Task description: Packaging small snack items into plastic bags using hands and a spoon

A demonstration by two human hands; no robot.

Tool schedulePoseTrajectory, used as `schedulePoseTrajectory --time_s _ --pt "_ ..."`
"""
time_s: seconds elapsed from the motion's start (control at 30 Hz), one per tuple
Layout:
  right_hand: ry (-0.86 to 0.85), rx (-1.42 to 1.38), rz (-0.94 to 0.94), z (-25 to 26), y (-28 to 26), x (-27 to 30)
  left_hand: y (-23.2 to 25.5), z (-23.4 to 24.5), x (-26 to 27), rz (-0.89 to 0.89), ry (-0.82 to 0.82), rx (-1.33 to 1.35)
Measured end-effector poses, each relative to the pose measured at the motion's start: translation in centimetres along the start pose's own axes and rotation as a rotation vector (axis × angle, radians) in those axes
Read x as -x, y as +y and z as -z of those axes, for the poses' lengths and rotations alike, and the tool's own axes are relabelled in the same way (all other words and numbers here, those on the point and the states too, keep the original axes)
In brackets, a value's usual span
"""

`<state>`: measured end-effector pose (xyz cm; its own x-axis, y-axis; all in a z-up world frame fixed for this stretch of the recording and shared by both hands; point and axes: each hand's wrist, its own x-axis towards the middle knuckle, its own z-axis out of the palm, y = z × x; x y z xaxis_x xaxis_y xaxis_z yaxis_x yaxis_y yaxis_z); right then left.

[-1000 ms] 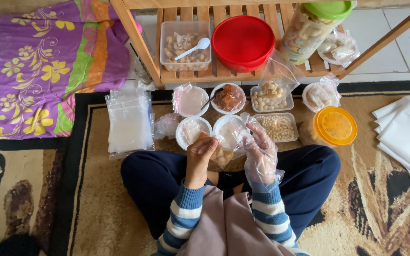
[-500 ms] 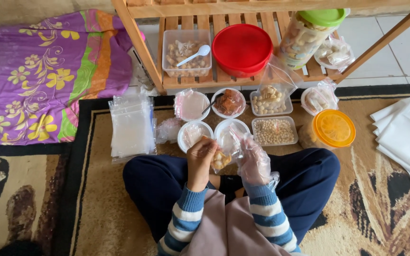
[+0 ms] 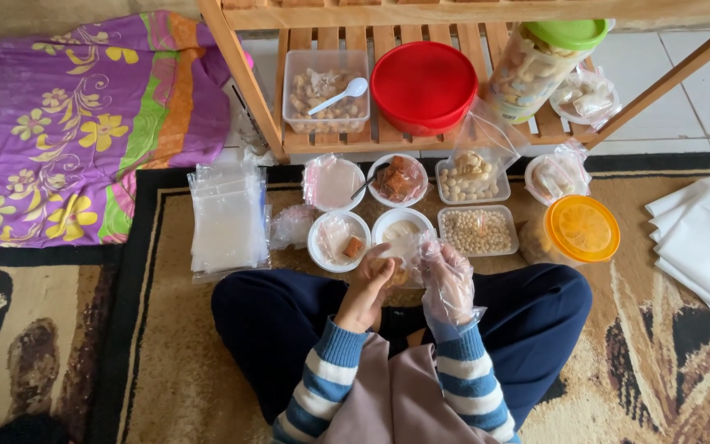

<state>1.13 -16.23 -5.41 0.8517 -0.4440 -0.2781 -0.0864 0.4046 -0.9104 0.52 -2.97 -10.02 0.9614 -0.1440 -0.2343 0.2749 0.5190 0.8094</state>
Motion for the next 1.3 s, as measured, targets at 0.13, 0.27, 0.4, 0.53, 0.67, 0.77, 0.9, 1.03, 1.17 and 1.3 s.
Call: schedulePoseTrajectory --time_s 0.13,0.27,0.4,0.53,0.67,0.77,0.9,1.03,1.17,1.3 --pt "-0.041 0.035 -0.026 0.6 2.4 -1.6 -0.6 -0.4 -0.5 0.048 -0.001 0.113" --pt "-0.166 -0.009 -0.073 -0.4 0.1 0.3 -2.1 -0.7 -1.3 0.005 0.015 0.140" --pt "-0.195 0.011 -0.075 0.8 1.5 -0.8 -1.5 -2.0 -1.3 -0.028 0.070 0.021" --pt "-0.199 0.096 0.091 -0.5 3.1 -0.3 1.6 -5.4 -0.3 -0.018 0.136 -0.259" --pt "-0.193 0.187 0.201 1.3 7.2 -2.6 -0.8 -3.0 -1.3 0.129 0.251 -0.161" --pt "-0.254 0.263 0.266 2.9 8.8 -4.0 4.2 -8.0 0.3 0.156 0.293 -0.027" --pt "-0.064 -0.059 0.156 -0.7 3.9 -1.3 2.8 -5.7 -0.5 0.118 0.364 -0.053" --pt "-0.269 0.428 0.080 -0.7 0.4 -1.1 -0.9 -2.2 -2.4 0.001 0.299 -0.288" --pt "-0.426 0.669 -0.092 0.5 0.8 -3.5 -2.0 -2.2 -2.6 -0.007 0.239 -0.338" --pt "-0.545 0.907 -0.209 -0.7 -1.5 -4.1 -1.7 -2.9 -2.9 -0.025 0.188 -0.345"
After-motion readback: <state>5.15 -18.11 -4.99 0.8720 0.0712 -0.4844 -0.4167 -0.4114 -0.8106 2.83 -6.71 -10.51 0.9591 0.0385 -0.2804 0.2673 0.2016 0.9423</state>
